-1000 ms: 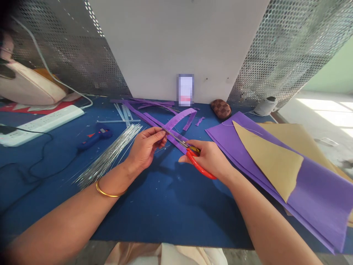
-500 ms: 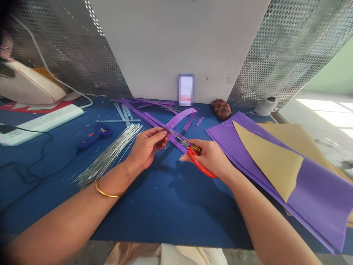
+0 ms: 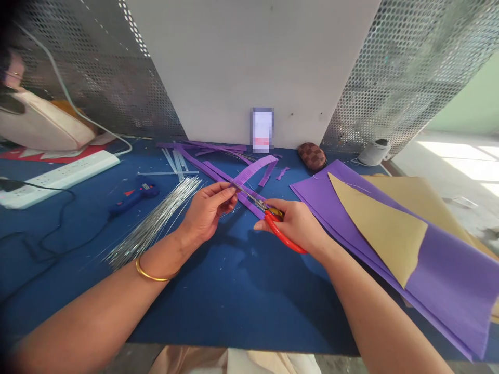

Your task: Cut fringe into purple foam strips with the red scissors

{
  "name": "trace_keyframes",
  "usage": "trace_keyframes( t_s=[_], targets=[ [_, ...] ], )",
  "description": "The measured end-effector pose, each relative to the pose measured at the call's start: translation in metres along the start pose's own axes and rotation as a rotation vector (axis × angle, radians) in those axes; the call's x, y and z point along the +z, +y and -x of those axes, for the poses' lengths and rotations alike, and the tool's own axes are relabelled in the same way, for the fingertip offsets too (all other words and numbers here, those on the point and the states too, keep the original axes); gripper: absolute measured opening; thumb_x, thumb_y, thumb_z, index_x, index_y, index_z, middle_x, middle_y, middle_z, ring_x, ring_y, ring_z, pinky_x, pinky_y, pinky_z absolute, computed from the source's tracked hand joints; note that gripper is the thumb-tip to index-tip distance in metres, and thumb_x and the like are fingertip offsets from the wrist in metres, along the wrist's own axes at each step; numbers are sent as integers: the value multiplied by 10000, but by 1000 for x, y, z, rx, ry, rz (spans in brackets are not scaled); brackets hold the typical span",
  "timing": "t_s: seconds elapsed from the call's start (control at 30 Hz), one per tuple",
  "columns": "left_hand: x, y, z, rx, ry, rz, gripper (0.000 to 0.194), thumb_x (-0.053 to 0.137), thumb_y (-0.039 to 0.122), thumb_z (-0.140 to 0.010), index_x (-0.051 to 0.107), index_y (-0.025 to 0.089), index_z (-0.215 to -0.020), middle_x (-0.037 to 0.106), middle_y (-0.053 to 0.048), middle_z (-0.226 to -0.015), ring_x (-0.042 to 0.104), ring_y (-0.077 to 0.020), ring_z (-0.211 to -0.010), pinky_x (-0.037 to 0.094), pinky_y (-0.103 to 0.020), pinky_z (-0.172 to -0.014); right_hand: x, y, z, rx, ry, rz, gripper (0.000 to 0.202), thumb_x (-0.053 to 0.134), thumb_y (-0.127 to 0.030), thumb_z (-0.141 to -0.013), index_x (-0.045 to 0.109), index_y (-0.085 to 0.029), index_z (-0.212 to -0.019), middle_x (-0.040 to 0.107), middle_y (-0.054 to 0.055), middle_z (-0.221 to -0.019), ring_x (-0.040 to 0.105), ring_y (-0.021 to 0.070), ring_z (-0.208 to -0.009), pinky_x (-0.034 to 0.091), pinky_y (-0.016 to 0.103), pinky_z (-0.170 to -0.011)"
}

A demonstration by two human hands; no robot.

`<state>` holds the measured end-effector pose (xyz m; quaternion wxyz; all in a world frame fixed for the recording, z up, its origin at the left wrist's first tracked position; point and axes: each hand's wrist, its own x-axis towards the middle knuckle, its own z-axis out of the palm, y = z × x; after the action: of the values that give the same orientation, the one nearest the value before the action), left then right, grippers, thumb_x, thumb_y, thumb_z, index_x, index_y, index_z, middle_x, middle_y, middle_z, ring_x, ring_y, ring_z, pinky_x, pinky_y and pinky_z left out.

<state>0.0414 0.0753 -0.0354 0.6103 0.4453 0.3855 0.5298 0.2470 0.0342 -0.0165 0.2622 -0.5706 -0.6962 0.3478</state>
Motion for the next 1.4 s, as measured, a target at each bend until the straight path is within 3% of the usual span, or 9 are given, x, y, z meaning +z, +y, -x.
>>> trace_keyframes(
  t_s=[0.27,0.47,0.73,1.4],
  targets=[
    [0,1,-1,-43,-36,51,117,725,278,-752,685,168,-754,610,17,-646,517,-79,-577,371,-209,-554,2,4,-1,2,1,-38,494,762,-456,-681,694,-191,-1093,443,-50,-630,334,120,-587,333,237,-526],
    [0,4,0,22,11,-109,139,722,293,-753,695,163,-795,633,8,-659,518,-86,-558,355,-229,-542,3,6,-3,-27,22,2,446,755,-468,-697,699,-206,-1054,439,-51,-630,334,117,-585,325,230,-516],
    [0,3,0,20,43,-52,140,732,298,-740,700,166,-776,618,12,-630,504,-87,-555,359,-231,-540,6,5,-2,-56,31,76,589,735,-515,-718,645,-212,-1215,573,-12,-738,458,143,-644,377,233,-559],
    [2,5,1,-18,36,-98,151,740,301,-727,698,161,-763,648,0,-650,517,-84,-529,360,-236,-526,5,0,-1,-47,61,172,582,730,-534,-715,652,-230,-1206,599,-14,-727,478,143,-620,384,242,-553]
  ],
)
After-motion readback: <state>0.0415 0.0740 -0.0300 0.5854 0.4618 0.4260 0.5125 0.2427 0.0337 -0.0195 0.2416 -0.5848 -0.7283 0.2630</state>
